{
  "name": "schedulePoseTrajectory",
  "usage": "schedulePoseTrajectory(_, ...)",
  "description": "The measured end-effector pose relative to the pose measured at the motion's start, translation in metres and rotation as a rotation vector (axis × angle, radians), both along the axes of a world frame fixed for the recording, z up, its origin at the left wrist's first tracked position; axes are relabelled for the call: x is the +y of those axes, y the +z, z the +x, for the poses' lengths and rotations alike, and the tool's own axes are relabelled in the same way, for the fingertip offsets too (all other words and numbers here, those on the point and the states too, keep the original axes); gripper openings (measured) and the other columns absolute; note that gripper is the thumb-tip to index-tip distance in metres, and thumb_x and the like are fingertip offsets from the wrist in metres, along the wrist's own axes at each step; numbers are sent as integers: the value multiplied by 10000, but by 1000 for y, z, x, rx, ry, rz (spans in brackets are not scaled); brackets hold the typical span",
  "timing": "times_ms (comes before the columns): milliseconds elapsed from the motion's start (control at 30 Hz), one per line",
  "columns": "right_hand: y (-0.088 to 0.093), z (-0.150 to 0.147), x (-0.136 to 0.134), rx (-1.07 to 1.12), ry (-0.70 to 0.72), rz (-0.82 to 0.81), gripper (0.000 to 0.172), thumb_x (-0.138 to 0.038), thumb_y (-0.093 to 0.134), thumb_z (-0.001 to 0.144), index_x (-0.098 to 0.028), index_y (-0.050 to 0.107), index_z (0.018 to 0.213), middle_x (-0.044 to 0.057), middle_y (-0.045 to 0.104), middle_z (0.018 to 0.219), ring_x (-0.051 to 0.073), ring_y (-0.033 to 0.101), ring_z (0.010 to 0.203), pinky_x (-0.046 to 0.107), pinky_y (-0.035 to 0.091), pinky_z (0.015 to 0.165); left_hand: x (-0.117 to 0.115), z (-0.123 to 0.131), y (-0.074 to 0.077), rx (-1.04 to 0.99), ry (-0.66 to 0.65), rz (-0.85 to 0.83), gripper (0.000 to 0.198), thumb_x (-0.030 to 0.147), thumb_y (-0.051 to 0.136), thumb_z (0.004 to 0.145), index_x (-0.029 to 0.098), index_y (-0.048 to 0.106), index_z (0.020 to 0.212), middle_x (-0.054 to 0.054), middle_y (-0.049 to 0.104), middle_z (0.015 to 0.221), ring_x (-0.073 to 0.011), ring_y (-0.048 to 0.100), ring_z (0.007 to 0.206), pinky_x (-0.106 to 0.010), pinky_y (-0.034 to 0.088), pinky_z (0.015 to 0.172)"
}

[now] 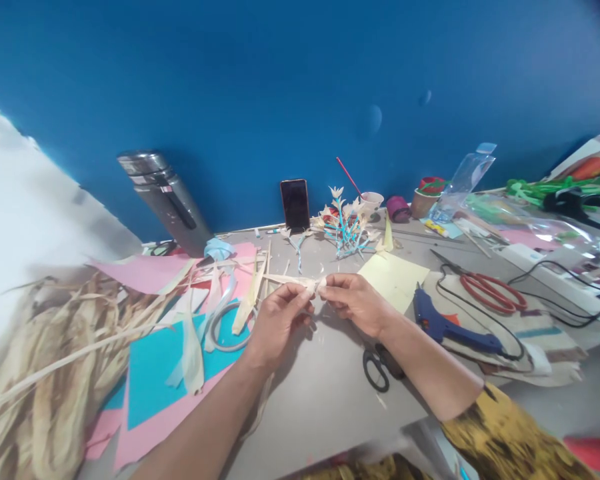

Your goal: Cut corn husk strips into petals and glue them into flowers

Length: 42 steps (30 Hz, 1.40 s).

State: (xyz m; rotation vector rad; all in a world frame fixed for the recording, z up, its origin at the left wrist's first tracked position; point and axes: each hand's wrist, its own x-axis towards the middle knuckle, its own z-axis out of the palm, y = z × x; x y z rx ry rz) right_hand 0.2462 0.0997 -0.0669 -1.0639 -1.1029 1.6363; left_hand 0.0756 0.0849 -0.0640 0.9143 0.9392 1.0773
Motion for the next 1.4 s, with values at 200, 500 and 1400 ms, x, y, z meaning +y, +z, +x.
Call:
schedulePoseTrajectory(200, -1, -11, -4, -58, -85, 19, 337, -461, 761, 676, -142, 654, 677, -81, 353, 496, 60, 270, 458, 223, 143, 439, 0, 0, -6, 64, 79, 73, 262, 373, 767, 757, 168, 610, 798, 16, 612, 655, -93, 546, 555, -215, 472, 540)
schedulePoseTrajectory(500, -2, -19, -7, -27, -143, 21, 351, -475, 773, 664, -146, 651, 658, -86, 343, 465, 57, 257, 439, 231, 148, 434, 0, 1, -9, 8, 91, 43, 266, 383, 763, 763, 163, 614, 779, 23, 594, 658, -84, 528, 544, -205, 445, 512)
schedulePoseTrajectory(1400, -8, -23, -8, 35, -104, 22, 315, -397, 809, 655, -157, 613, 713, -71, 450, 548, 49, 306, 460, 220, 177, 438, 0, 3, -9, -25, 246, 58, 275, 303, 790, 705, 171, 586, 832, 50, 594, 611, -72, 507, 504, -197, 375, 505)
